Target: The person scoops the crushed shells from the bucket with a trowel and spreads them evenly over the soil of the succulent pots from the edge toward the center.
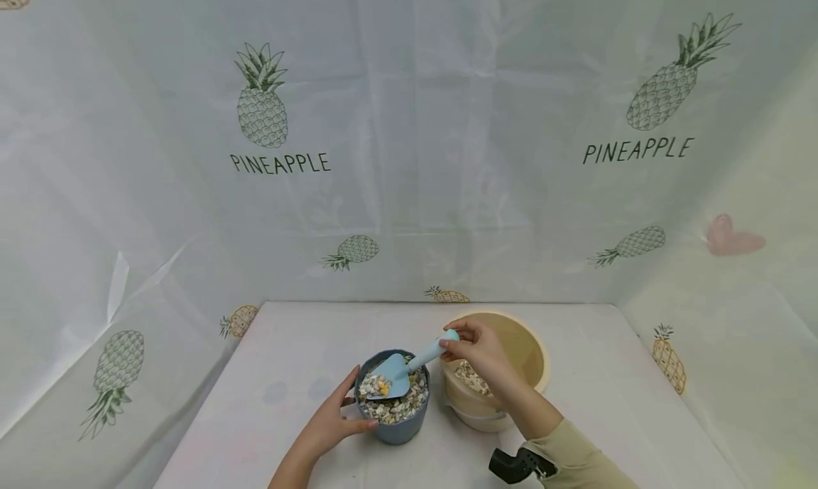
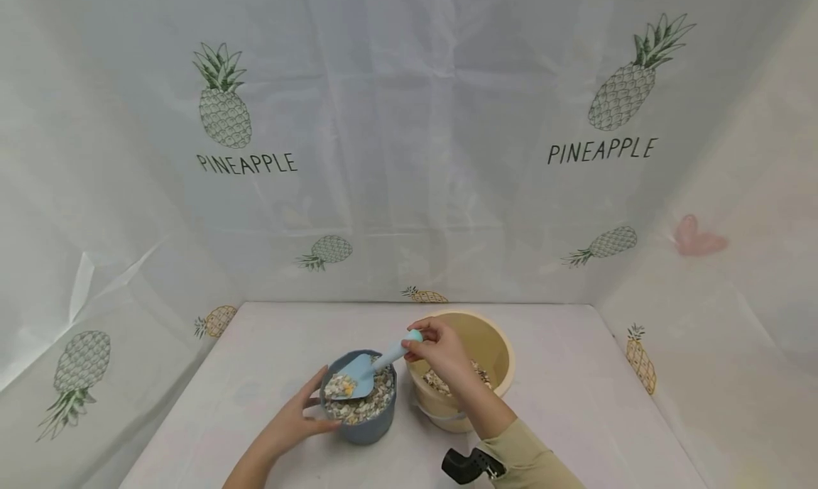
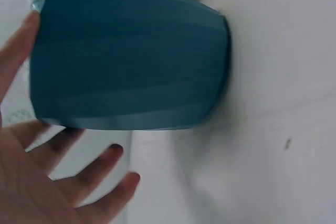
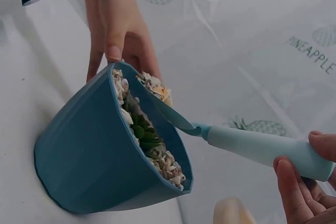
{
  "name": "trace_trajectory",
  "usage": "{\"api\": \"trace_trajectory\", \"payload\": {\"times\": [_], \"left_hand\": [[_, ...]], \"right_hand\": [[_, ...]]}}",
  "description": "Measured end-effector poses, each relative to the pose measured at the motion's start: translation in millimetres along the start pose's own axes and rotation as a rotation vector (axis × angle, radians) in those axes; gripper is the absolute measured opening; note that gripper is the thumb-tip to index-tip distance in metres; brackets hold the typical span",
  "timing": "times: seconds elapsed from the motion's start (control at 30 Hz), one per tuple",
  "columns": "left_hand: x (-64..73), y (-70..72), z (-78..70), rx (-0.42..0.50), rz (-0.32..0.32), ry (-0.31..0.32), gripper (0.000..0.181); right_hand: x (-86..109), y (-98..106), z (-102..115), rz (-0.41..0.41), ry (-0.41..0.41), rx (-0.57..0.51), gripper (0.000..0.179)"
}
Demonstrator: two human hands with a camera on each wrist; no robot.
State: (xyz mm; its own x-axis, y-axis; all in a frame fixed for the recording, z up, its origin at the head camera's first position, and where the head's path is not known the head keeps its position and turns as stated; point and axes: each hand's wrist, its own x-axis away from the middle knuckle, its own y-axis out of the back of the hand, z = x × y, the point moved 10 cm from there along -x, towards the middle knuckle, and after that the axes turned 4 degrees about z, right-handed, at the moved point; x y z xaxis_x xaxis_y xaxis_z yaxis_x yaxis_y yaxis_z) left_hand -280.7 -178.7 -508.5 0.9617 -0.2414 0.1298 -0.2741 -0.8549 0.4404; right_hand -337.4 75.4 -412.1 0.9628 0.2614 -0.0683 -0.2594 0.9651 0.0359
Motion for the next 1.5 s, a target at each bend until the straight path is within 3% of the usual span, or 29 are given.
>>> {"api": "trace_trajectory", "payload": {"times": [0.17,0.3,0.77,1.07,1.3,1.5], "left_hand": [[0.5,7.0,-12.2,-0.137,-0.006,0.007,0.107],[-1.4,10.0,-17.6,-0.181,0.002,-0.006,0.104],[-5.0,10.5,-13.5,-0.132,0.021,-0.028,0.101],[-5.3,11.1,-12.5,-0.129,0.01,-0.031,0.1],[-4.7,10.5,-13.8,-0.123,0.009,-0.026,0.1],[-2.5,10.9,-14.8,-0.109,0.011,-0.034,0.1]], "right_hand": [[-3.1,-2,2,0.001,0.009,0.003,0.032],[-5.8,-4,2,0.004,0.019,0.005,0.028],[-18.4,-9,3,-0.021,-0.005,0.041,0.026],[-25.4,-17,16,-0.002,0.047,0.064,0.026],[-21.6,-14,12,-0.049,0.033,0.067,0.024],[-11.4,-21,13,-0.037,0.053,0.083,0.025]]}}
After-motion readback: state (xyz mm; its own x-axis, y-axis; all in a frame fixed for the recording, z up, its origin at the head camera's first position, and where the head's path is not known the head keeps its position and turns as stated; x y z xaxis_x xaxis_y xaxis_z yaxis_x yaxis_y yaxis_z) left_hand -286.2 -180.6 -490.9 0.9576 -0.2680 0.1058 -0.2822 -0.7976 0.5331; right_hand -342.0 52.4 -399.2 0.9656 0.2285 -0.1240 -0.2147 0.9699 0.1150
